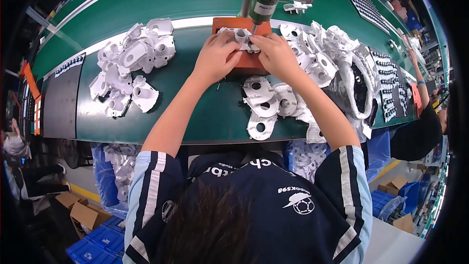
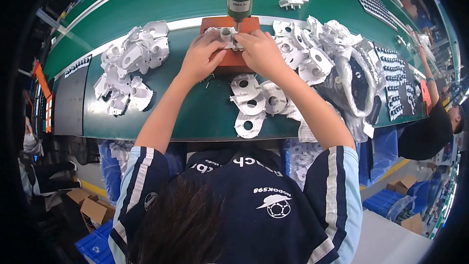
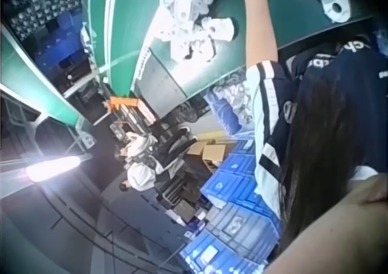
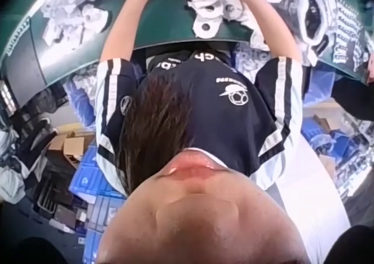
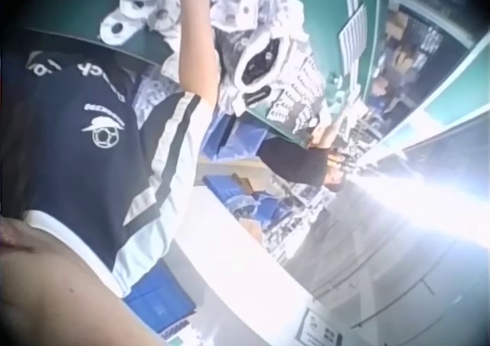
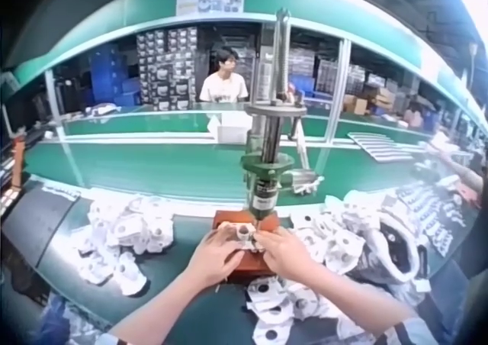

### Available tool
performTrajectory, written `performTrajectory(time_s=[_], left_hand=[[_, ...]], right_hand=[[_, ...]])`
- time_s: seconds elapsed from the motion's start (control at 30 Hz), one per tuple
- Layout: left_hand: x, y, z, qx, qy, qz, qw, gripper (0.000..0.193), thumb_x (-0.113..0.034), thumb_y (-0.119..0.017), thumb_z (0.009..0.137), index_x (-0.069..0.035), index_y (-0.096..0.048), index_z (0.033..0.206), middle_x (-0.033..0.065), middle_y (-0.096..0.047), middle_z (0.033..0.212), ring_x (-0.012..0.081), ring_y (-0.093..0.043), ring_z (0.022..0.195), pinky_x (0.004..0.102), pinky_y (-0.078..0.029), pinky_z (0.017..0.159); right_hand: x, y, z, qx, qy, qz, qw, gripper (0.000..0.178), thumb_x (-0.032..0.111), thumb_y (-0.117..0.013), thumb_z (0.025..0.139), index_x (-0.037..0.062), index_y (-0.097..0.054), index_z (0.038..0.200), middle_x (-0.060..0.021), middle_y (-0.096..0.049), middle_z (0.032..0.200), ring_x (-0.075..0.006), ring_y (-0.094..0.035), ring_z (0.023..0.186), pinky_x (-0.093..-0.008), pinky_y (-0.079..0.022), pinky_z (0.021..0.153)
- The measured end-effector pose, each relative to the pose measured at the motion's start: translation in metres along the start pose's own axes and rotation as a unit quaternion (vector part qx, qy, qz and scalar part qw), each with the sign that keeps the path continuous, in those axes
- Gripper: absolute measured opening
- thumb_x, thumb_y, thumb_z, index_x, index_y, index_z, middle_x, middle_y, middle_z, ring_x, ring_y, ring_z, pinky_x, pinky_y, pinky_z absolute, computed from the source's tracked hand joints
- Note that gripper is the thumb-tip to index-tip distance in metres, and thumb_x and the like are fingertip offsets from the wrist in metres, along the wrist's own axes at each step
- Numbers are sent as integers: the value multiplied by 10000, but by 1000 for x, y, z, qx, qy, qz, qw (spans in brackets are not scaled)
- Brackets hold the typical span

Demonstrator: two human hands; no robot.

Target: Assembling plastic components and using a manual hand press at a factory workstation.

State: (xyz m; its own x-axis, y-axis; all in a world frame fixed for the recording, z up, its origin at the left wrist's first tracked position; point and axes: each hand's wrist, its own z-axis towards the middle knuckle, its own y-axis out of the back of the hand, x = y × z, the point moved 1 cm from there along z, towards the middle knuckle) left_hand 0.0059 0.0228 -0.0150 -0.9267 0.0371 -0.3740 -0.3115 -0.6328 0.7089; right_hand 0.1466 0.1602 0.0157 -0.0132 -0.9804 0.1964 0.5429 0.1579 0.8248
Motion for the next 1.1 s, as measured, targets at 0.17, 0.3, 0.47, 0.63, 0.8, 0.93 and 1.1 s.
performTrajectory(time_s=[0.17, 0.3, 0.47, 0.63, 0.8, 0.93, 1.1], left_hand=[[0, -1, -1, -10, 4, 3, 1000, 210, -228, -587, 805, -77, -634, 943, 145, -558, 1153, 321, -472, 1166, 430, -341, 1004], [1, -1, -2, -11, 13, 12, 1000, 202, -238, -598, 798, -78, -630, 917, 148, -558, 1149, 328, -470, 1166, 432, -340, 1005], [-3, -1, 1, -7, 6, -1, 1000, 208, -244, -609, 791, -79, -632, 916, 150, -559, 1146, 326, -470, 1167, 430, -340, 1007], [0, -3, 0, -8, 6, -5, 1000, 207, -244, -613, 786, -82, -634, 914, 150, -558, 1152, 320, -466, 1173, 428, -338, 1008], [-1, -2, -2, -14, 43, -2, 999, 232, -244, -624, 770, -70, -639, 923, 140, -559, 1162, 324, -451, 1182, 423, -348, 1001], [3, -4, -1, -5, 32, 5, 999, 240, -241, -629, 762, -63, -639, 924, 134, -560, 1163, 327, -451, 1180, 421, -352, 997], [-2, -1, 0, -12, 19, -9, 1000, 237, -239, -630, 762, -62, -640, 920, 132, -558, 1164, 323, -453, 1179, 422, -350, 998]], right_hand=[[7, 4, 4, -12, 47, -89, 995, 279, 49, -585, 743, 37, -645, 1016, -68, -652, 1000, -240, -570, 903, -368, -426, 821], [3, -3, 7, -27, 34, -42, 998, 207, 96, -620, 759, 61, -670, 957, -52, -659, 976, -238, -574, 900, -367, -432, 810], [-10, -17, 9, -36, -68, 101, 992, 157, 61, -643, 759, 37, -681, 909, -79, -657, 955, -237, -599, 830, -338, -475, 735], [-11, -22, 9, -75, -202, 213, 953, 160, 38, -661, 764, 19, -681, 921, -80, -663, 865, -195, -616, 776, -279, -490, 683], [-13, -20, 12, -70, -139, 173, 973, 159, 54, -664, 757, 25, -683, 912, -90, -662, 853, -217, -619, 776, -285, -491, 690], [-15, -24, 12, -97, -112, 135, 980, 146, 61, -654, 761, 34, -687, 901, -95, -662, 866, -240, -619, 811, -299, -491, 699], [-16, -19, 13, -74, -86, 81, 990, 140, 84, -658, 751, 41, -699, 878, -85, -664, 865, -241, -600, 868, -336, -459, 775]])
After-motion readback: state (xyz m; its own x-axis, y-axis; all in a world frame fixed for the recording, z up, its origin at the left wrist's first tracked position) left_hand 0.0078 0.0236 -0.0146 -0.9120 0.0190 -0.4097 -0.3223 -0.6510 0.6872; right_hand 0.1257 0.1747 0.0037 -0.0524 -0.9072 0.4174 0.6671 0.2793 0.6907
